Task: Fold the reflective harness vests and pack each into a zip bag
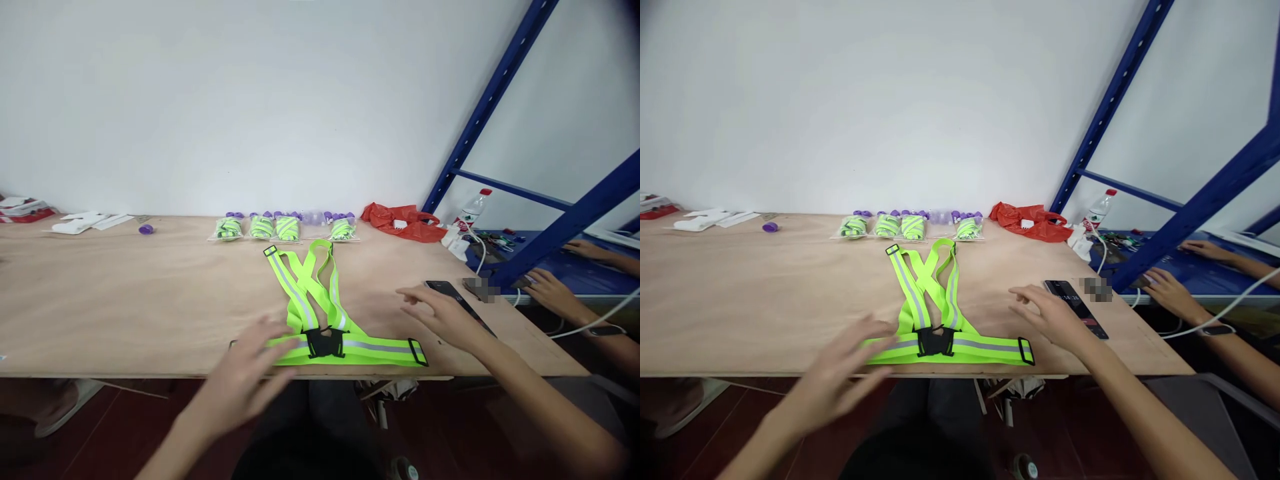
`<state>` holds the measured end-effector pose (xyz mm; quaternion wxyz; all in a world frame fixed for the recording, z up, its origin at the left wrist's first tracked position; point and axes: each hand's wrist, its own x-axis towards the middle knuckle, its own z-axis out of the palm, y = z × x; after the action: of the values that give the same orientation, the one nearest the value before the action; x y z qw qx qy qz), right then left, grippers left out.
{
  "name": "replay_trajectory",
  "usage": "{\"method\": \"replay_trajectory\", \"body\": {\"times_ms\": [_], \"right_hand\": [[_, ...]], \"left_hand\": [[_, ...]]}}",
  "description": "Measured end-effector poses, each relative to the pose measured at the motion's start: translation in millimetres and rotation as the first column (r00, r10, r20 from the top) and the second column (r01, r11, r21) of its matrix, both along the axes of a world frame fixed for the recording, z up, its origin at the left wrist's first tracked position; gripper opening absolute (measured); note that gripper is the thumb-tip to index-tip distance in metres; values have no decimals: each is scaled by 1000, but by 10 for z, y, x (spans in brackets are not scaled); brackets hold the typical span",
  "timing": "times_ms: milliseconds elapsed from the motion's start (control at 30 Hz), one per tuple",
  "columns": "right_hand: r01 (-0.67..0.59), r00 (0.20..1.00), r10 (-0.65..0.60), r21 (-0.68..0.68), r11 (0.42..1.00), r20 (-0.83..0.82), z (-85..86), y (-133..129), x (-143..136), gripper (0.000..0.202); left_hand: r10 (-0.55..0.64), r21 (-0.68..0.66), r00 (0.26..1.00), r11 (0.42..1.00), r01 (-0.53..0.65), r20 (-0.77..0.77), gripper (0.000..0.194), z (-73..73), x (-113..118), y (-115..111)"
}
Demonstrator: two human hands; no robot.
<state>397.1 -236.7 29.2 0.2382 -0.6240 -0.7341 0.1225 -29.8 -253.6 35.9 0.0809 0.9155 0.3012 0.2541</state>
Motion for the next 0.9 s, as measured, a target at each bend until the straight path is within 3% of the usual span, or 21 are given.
{"method": "replay_trajectory", "body": {"times_ms": [100, 200, 300, 400, 533, 667, 800, 900], "right_hand": [[-40, 998, 42, 37, 999, -50, 67, 567, -143, 34], [-37, 993, 41, 32, 999, -109, -33, 1194, -314, 23], [-23, 988, 24, 11, 1000, -152, -243, 1735, -489, 30], [-29, 973, 25, -12, 1000, -230, -451, 2122, -648, 41], [-65, 944, 55, -20, 998, -324, -602, 2405, -801, 36], [-106, 929, 90, -26, 994, -359, -628, 2505, -878, 29], [-126, 935, 115, -11, 992, -335, -576, 2550, -906, 25], [-127, 954, 125, 9, 992, -271, -434, 2593, -874, 29]], "left_hand": [[-203, -22, 978, 979, 202, -48, 39, -90, 612, -111], [-149, -58, 978, 988, 142, -144, 58, -332, 1022, -113], [-68, -79, 982, 995, 54, -178, 69, -574, 1161, -106], [-53, -91, 984, 995, 38, -167, 72, -713, 1151, -130], [-91, -109, 985, 991, 75, -150, 73, -753, 1110, -136], [-121, -132, 983, 986, 103, -138, 68, -726, 1090, -106], [-142, -176, 981, 977, 119, -129, 62, -693, 1065, -87], [-161, -182, 979, 974, 137, -125, 62, -693, 1055, -82]]}}
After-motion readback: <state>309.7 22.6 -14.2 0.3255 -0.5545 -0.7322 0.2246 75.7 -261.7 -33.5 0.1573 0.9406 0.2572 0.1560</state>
